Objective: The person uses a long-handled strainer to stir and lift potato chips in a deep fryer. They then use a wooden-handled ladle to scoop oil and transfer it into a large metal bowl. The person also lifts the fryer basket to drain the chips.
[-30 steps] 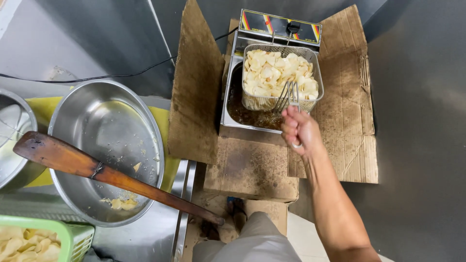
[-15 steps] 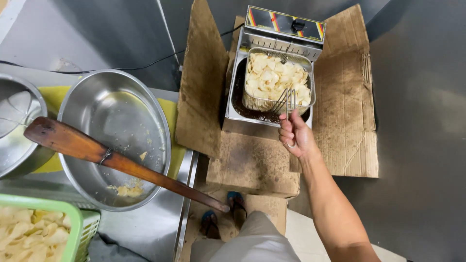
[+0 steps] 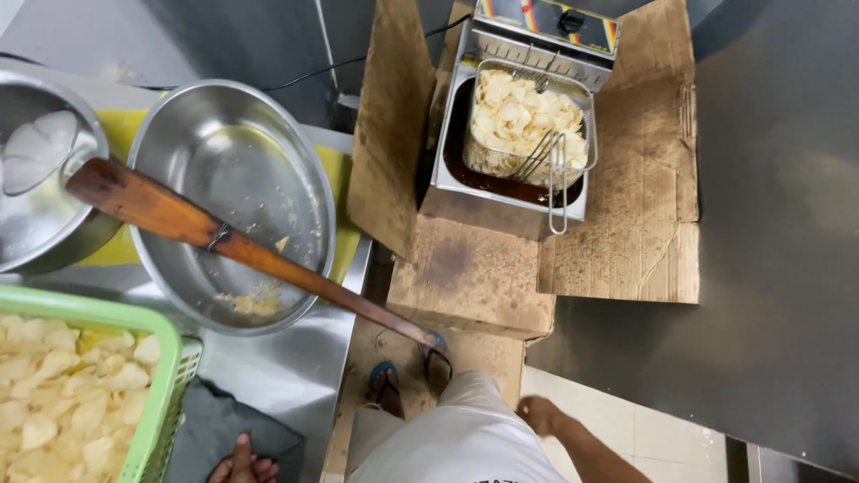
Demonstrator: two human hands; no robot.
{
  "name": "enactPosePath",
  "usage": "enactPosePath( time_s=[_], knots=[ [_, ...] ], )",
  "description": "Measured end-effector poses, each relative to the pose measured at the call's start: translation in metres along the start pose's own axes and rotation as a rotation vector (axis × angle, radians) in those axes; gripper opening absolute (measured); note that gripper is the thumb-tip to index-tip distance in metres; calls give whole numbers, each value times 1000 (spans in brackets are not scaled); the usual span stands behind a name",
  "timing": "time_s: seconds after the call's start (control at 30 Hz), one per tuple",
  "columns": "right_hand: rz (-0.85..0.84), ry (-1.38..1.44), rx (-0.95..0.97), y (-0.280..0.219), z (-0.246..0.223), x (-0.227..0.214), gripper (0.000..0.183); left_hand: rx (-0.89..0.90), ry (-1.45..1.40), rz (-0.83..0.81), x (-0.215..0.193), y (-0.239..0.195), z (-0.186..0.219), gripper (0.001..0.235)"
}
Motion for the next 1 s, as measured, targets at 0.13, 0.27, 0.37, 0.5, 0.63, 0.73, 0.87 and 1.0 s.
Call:
enactPosePath(
  time_s=[0.13, 0.27, 0.37, 0.5, 0.63, 0.73, 0.87, 1.0],
  knots=[
    [-81, 576, 428, -87, 0, 7, 27, -126, 35, -55, -2, -23, 26, 60],
    [58, 681, 457, -101, 0, 1, 29, -24, -39, -63, 5, -57, 54, 46],
    [164, 839, 330, -75, -4, 8, 13, -56, -120, -119, 15, -81, 72, 39],
    [146, 696, -69, -43, -79, -12, 16, -64, -169, -295, 20, -84, 69, 30],
    [64, 390, -238, -109, -237, -49, 32, 49, -245, -314, 2, -89, 47, 27],
    [77, 51, -792, -168, -345, -52, 23, 573, 41, 29, -50, -110, 49, 23],
    [162, -267, -1365, -211, -431, -6, 30, 1004, 170, 393, -112, -132, 30, 25],
    [88, -522, -1847, -246, -481, 60, 53, 1041, 388, 628, -150, -149, 1, 33]
  ],
)
Point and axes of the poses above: each hand's wrist, its own y-axis towards the middle knuckle, its own x-axis out of the palm, z = x × y, the point moved 4 cm from there along y, towards the middle knuckle, and after that the axes turned 7 degrees about z, right-handed, at the moved point
